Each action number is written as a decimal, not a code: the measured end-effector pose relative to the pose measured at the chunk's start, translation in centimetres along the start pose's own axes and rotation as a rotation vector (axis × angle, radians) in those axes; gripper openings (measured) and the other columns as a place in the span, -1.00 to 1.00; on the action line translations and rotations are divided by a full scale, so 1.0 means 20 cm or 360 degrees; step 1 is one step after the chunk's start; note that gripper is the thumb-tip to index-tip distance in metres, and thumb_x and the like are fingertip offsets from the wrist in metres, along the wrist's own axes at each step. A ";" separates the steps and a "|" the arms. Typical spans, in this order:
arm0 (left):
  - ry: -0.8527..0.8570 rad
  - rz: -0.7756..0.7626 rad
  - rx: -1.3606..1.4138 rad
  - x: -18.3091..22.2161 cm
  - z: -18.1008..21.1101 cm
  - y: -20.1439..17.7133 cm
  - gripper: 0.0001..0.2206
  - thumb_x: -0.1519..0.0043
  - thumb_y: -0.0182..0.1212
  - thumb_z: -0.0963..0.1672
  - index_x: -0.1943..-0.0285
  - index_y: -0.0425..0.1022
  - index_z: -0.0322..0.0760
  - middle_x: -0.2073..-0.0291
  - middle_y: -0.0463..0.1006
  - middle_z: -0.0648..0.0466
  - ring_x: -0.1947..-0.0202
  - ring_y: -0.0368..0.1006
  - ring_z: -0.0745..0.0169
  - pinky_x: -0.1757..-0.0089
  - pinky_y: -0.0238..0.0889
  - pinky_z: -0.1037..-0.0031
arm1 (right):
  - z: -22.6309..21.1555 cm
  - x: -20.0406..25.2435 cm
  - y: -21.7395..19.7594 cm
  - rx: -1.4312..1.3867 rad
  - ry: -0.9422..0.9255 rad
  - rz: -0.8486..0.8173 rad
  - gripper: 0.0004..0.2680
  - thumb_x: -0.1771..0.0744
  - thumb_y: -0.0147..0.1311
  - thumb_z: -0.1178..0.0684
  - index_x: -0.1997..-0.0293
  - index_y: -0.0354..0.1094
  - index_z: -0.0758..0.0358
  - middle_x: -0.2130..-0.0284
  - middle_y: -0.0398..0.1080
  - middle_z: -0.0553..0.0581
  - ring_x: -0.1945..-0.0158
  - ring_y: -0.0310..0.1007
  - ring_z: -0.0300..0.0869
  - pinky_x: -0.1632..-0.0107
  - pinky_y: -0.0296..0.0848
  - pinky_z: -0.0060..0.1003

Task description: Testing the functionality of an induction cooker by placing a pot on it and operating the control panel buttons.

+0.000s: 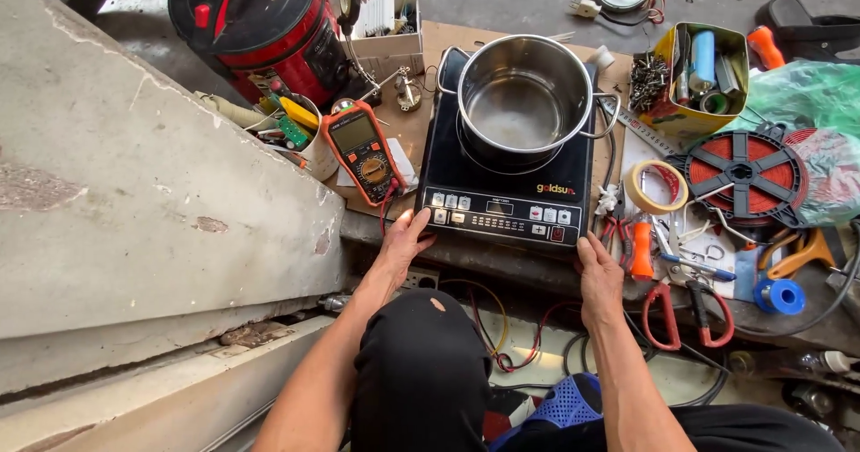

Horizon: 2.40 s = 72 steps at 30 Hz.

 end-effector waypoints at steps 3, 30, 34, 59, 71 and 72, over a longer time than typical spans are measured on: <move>0.0003 -0.0060 -0.0035 0.02 -0.01 0.01 -0.46 -0.43 0.40 -0.01 -0.54 0.44 -0.32 -0.30 0.55 -0.07 -0.31 0.46 -0.06 -0.30 0.32 -0.21 | -0.02 0.02 0.01 0.0008 -0.0005 -0.0004 -0.72 -0.46 0.24 -0.06 -0.38 0.51 -0.02 -0.39 0.39 0.34 -0.41 0.40 0.04 -0.40 0.42 -0.02; 0.0043 0.0123 -0.0117 0.09 0.06 0.02 -0.44 -0.36 0.48 -0.02 -0.53 0.51 -0.29 -0.27 0.59 -0.24 -0.22 0.53 -0.10 -0.25 0.45 -0.06 | -0.17 0.12 0.10 -0.0061 0.0023 -0.0091 -0.57 -0.33 0.47 0.00 -0.38 0.50 0.13 0.12 0.67 0.06 -0.01 0.63 -0.26 -0.12 0.66 -0.22; 0.0041 0.0118 -0.0098 0.08 0.04 0.01 -0.42 -0.34 0.50 -0.02 -0.53 0.51 -0.30 -0.28 0.59 -0.24 -0.22 0.54 -0.12 -0.23 0.46 -0.07 | -0.15 0.12 0.11 -0.0016 0.0002 -0.0092 -0.58 -0.36 0.44 -0.01 -0.41 0.48 0.12 0.07 0.67 0.07 -0.04 0.61 -0.27 -0.16 0.64 -0.21; 0.0073 0.0075 -0.0099 0.07 0.03 -0.01 -0.45 -0.36 0.49 -0.01 -0.52 0.54 -0.25 -0.22 0.64 -0.21 -0.17 0.57 -0.05 -0.25 0.46 -0.04 | -0.10 0.36 0.22 0.1858 -0.1285 -0.0024 -0.86 -0.37 0.10 0.05 -0.02 0.41 -0.01 -0.56 0.29 0.04 -0.14 0.62 -0.05 -0.14 0.43 -0.12; 0.0071 0.0045 -0.0067 0.07 0.02 -0.01 -0.46 -0.37 0.47 -0.01 -0.52 0.53 -0.26 -0.17 0.65 -0.14 -0.12 0.57 0.03 -0.26 0.47 -0.02 | -0.11 0.35 0.23 0.1918 -0.1148 -0.0124 -0.90 -0.39 0.04 0.05 0.01 0.36 -0.02 -0.61 0.20 -0.02 -0.20 0.60 -0.04 -0.19 0.41 -0.11; 0.0070 0.0041 -0.0068 0.06 0.02 -0.01 -0.46 -0.37 0.46 -0.01 -0.52 0.53 -0.26 -0.17 0.66 -0.14 -0.13 0.56 0.03 -0.26 0.47 -0.02 | -0.10 0.35 0.23 0.1910 -0.1127 -0.0129 -0.91 -0.39 0.05 0.05 0.02 0.35 -0.02 -0.61 0.19 -0.02 -0.20 0.59 -0.04 -0.20 0.41 -0.10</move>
Point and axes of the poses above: each hand's wrist, its own x-axis away from the middle knuckle, its own y-axis out of the palm, z = x × y, the point moved 7 cm from there along -x, towards the middle knuckle
